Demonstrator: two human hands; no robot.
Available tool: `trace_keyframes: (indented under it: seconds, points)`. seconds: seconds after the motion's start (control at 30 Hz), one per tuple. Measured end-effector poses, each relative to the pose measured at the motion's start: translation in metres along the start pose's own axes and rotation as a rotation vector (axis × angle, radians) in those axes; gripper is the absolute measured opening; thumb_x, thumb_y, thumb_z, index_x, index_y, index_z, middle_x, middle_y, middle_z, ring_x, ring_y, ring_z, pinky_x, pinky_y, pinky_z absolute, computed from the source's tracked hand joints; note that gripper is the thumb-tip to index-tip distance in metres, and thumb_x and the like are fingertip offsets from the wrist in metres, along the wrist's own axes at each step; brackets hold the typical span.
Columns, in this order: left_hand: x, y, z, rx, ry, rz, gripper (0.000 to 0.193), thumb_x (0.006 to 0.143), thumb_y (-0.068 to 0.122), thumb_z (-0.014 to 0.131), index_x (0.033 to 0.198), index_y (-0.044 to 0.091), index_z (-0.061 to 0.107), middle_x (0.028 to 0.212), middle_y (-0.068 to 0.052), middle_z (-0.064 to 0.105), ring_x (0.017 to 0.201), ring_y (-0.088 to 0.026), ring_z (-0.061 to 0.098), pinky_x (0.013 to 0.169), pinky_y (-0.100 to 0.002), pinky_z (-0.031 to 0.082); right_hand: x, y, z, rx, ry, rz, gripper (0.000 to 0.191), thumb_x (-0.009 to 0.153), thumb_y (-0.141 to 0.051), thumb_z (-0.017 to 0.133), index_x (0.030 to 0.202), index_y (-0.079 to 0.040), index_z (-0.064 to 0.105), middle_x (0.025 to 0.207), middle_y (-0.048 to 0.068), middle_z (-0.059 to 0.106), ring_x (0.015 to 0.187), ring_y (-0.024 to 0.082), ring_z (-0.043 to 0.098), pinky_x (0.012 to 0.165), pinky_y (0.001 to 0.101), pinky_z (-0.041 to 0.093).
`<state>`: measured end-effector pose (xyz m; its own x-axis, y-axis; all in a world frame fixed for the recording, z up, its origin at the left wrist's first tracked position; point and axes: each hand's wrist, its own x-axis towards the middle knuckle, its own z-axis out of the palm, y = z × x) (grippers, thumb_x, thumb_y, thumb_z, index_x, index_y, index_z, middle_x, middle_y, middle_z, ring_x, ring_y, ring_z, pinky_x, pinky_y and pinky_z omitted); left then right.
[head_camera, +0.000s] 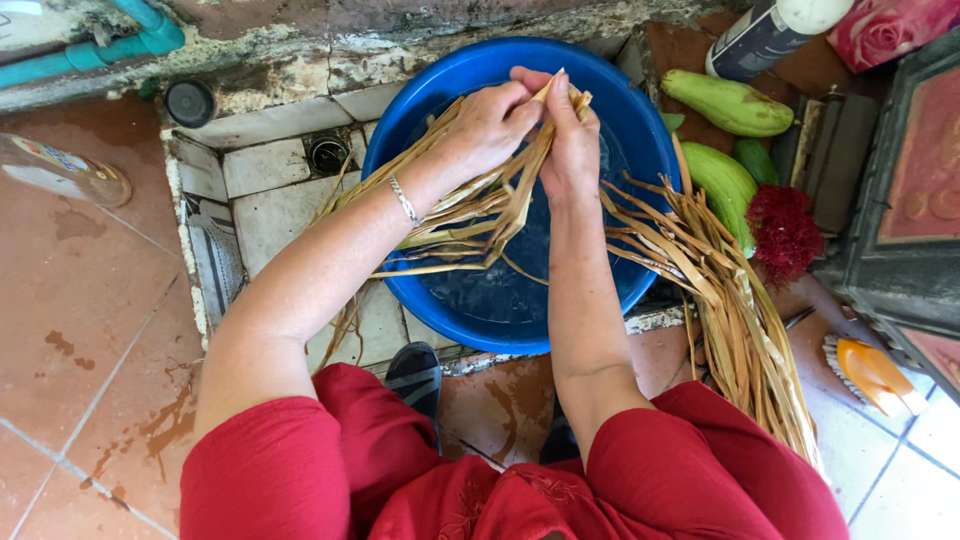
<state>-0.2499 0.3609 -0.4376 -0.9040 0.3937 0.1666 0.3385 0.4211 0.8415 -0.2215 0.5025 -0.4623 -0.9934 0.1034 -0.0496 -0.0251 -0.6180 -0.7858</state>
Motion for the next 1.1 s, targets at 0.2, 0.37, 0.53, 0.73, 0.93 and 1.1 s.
trace_keyframes:
  seconds: [0.2, 0.37, 0.53, 0.73, 0.93, 1.1]
  points:
    - [0.015, 0.007, 0.007, -0.001, -0.171, -0.118, 0.042, 0.101, 0.034, 0.050, 0.079, 0.002, 0.067, 0.066, -0.017, 0.065, 0.059, -0.029, 0.066, 0.057, -0.043, 0.051, 0.018, -0.002, -0.009, -0.088, 0.201, -0.126, 0.033, 0.103, -0.023, 0.065, 0.094, 0.008, 0.071, 0.092, 0.021, 0.076, 0.078, 0.025, 0.072, 0.073, 0.0375, 0.059]
    - [0.010, 0.012, 0.017, -0.109, -0.126, -0.178, 0.040, 0.097, 0.031, 0.046, 0.075, 0.005, 0.067, 0.059, -0.009, 0.066, 0.049, -0.018, 0.065, 0.049, -0.037, 0.051, 0.034, -0.005, -0.004, 0.246, 0.309, -0.083, 0.030, 0.102, -0.017, 0.064, 0.082, 0.005, 0.065, 0.079, 0.020, 0.071, 0.072, 0.031, 0.071, 0.074, 0.0461, 0.065]
    - [-0.014, 0.022, 0.018, -0.080, -0.245, -0.232, 0.038, 0.097, 0.029, 0.044, 0.077, 0.007, 0.067, 0.065, -0.010, 0.067, 0.056, -0.021, 0.063, 0.053, -0.040, 0.053, 0.054, -0.050, -0.029, 0.079, 0.473, 0.012, 0.037, 0.100, -0.030, 0.053, 0.083, 0.002, 0.065, 0.075, 0.015, 0.072, 0.066, 0.028, 0.071, 0.065, 0.0447, 0.063]
    - [-0.031, 0.036, 0.012, -0.034, -0.198, -0.082, 0.032, 0.096, 0.025, 0.045, 0.082, 0.006, 0.067, 0.069, -0.015, 0.067, 0.064, -0.028, 0.067, 0.064, -0.044, 0.052, 0.087, -0.084, -0.057, 0.163, 0.577, 0.000, 0.032, 0.100, -0.027, 0.055, 0.078, -0.003, 0.059, 0.068, 0.010, 0.066, 0.062, 0.026, 0.069, 0.063, 0.0473, 0.060]
    - [-0.058, 0.047, 0.003, -0.006, -0.231, 0.007, 0.032, 0.099, 0.025, 0.046, 0.084, 0.006, 0.067, 0.072, -0.015, 0.069, 0.065, -0.032, 0.067, 0.066, -0.045, 0.052, 0.096, -0.132, -0.098, 0.131, 0.676, -0.100, 0.032, 0.095, -0.026, 0.060, 0.071, -0.005, 0.055, 0.063, 0.012, 0.066, 0.057, 0.026, 0.067, 0.059, 0.0457, 0.060]
    - [-0.069, 0.059, -0.007, 0.003, -0.201, 0.052, 0.030, 0.100, 0.024, 0.048, 0.088, 0.005, 0.067, 0.071, -0.016, 0.068, 0.064, -0.032, 0.067, 0.064, -0.045, 0.052, 0.111, -0.148, -0.115, 0.086, 0.786, -0.142, 0.025, 0.087, -0.022, 0.067, 0.073, -0.002, 0.060, 0.059, 0.012, 0.063, 0.051, 0.028, 0.066, 0.053, 0.0455, 0.061]
